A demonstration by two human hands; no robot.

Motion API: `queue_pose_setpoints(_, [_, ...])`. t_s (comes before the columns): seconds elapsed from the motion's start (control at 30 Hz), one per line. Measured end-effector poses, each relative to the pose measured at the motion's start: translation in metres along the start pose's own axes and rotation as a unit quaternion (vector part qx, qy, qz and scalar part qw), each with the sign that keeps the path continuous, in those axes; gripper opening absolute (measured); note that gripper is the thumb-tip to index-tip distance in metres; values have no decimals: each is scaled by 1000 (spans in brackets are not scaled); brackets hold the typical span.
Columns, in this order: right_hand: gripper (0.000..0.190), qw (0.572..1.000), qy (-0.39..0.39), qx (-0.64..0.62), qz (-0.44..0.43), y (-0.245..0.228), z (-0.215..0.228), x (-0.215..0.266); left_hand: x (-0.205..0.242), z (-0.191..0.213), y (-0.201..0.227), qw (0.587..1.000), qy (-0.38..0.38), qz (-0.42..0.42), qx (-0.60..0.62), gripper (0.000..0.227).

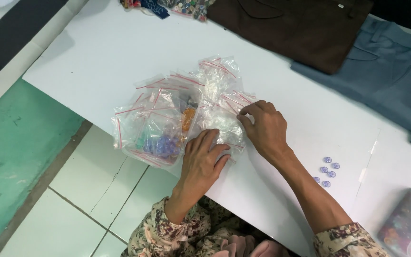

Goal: The person sorts colorful plastic buttons from a container by color, placing them on a white table, then transfers each color group into small ziplock bags. The process is repeated for purple, pink, and yellow buttons.

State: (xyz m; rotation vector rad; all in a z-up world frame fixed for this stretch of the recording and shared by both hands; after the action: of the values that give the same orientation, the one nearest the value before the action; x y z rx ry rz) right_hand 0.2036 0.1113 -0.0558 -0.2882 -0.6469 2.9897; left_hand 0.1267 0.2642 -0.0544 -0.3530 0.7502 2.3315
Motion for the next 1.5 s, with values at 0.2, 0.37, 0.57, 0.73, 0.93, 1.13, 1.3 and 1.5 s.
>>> queue_pose_setpoints(0.2, [10, 992, -11, -127, -12, 2, 64, 25, -13, 26, 13, 988, 149, -3, 40, 34])
queue_pose_setpoints(0.37, [10, 988, 47, -137, 44, 14, 122, 62, -47, 35, 49, 979, 189, -64, 31, 46])
queue_pose_setpoints(0.57, [13, 983, 131, -111, 64, 52, 167, 101, -86, -22, 87, 971, 90, -95, 199, 22])
queue_pose_setpoints(0.73, [16, 969, 208, -119, 54, 90, 193, 126, -118, -44, 128, 951, 46, -133, 274, 9])
queue_pose_setpoints(0.93, [18, 962, 247, -103, 57, 113, 205, 143, -135, -85, 160, 943, 3, -195, 269, 14])
queue_pose_setpoints(1.13, [17, 957, 280, -47, 52, 118, 198, 147, -140, -98, 161, 937, 14, -200, 285, 18])
queue_pose_setpoints(1.3, [22, 964, 255, -78, 20, 124, 182, 147, -130, -95, 154, 944, 73, -221, 234, 21])
queue_pose_setpoints(1.5, [11, 958, 260, -117, 22, 124, 167, 152, -115, -112, 158, 944, 92, -264, 172, 28])
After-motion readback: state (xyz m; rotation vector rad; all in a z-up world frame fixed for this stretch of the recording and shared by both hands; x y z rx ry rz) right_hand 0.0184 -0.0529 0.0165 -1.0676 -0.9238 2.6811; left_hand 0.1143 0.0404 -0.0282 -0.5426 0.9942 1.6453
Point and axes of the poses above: each hand's wrist, its own x-axis away from the middle knuckle, its own z-axis out of the back of the hand, y = z × x, the point moved 10 cm from there along -x, towards the middle knuckle, and after that the axes turned 11 degrees about -z, right-handed, at the moved point
